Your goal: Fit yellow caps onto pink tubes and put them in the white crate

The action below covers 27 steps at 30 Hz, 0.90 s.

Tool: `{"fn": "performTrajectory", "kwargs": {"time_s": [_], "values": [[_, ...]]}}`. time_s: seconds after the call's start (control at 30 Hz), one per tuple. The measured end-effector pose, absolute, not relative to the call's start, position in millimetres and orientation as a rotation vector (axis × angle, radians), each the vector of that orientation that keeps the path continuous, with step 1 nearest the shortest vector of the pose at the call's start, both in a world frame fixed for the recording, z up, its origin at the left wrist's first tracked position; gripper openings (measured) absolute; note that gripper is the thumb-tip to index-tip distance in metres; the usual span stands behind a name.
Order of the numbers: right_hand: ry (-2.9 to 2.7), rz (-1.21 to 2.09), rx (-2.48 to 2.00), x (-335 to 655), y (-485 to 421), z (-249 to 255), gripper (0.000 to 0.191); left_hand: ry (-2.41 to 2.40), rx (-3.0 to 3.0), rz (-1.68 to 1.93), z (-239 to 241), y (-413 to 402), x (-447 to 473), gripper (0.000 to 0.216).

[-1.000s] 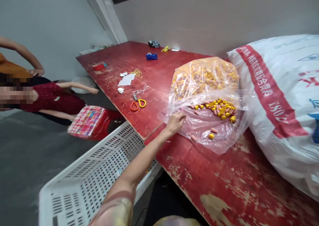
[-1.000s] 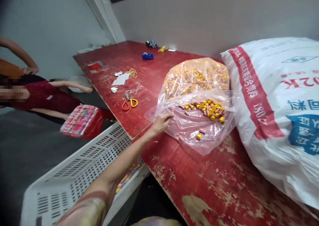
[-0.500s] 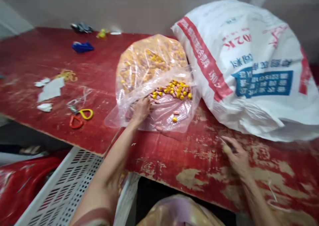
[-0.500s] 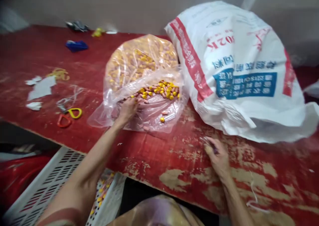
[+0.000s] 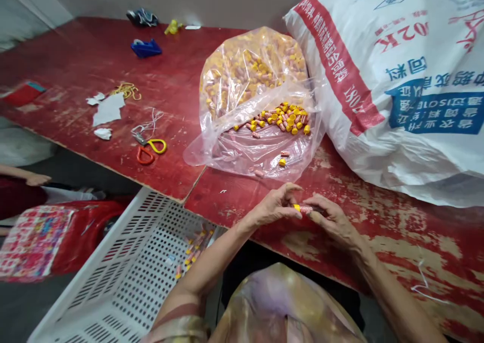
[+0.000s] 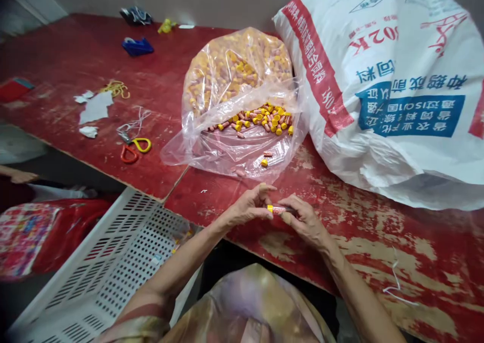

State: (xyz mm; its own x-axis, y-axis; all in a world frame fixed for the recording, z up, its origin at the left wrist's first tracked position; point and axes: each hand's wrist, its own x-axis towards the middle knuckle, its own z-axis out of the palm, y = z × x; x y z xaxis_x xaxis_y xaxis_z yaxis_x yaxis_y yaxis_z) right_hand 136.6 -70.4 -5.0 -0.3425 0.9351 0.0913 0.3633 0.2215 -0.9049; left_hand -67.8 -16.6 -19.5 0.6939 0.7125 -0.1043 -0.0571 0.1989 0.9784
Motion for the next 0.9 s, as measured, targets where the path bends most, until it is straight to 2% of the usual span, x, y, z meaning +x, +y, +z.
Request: {"fn": "performTrajectory", "kwargs": {"time_s": [0.07,0.13,0.2,0.33,0.4,0.5,0.7,0.8,0.9], "values": [[-1.733,1.319,-1.21,131.7,-76.8,-10.8,0.025,0.6,1.155,0.52,-24.5,-18.0,-71.2,0.089],[-1.619,1.554,-1.209,128.4,-82.1,-16.0,0.03,0.567,1.127,0.473,-25.7,-19.2,-74.9,0.093],[-1.615,1.595,-1.179,125.6,-85.7,-18.0,0.03,0.536,1.107,0.479,-23.6,-22.6,-76.0,0.092],[-1.929,1.128,-1.041,113.2,-93.2,-12.4,0.019,0.622,0.821,0.739,-14.8,-40.8,-61.2,0.074],[-2.048,0.992,-0.957,105.0,-100.8,-9.8,0.019,0.691,0.661,0.781,-12.0,-51.1,-48.9,0.073],[-2.118,0.877,-0.911,97.4,-112.8,-11.2,0.018,0.764,0.594,0.756,-11.8,-60.6,-39.2,0.076],[-2.177,0.798,-0.882,74.7,-120.4,-13.9,0.018,1.125,0.799,1.032,-5.6,-79.6,-58.2,0.073],[-2.204,0.626,-0.93,56.8,-114.9,-13.8,0.022,1.251,1.011,0.912,1.6,-87.8,-81.9,0.058],[-2.156,0.417,-1.018,65.8,-104.3,-13.9,0.037,1.238,1.117,0.781,2.1,-95.0,-125.5,0.045]]}}
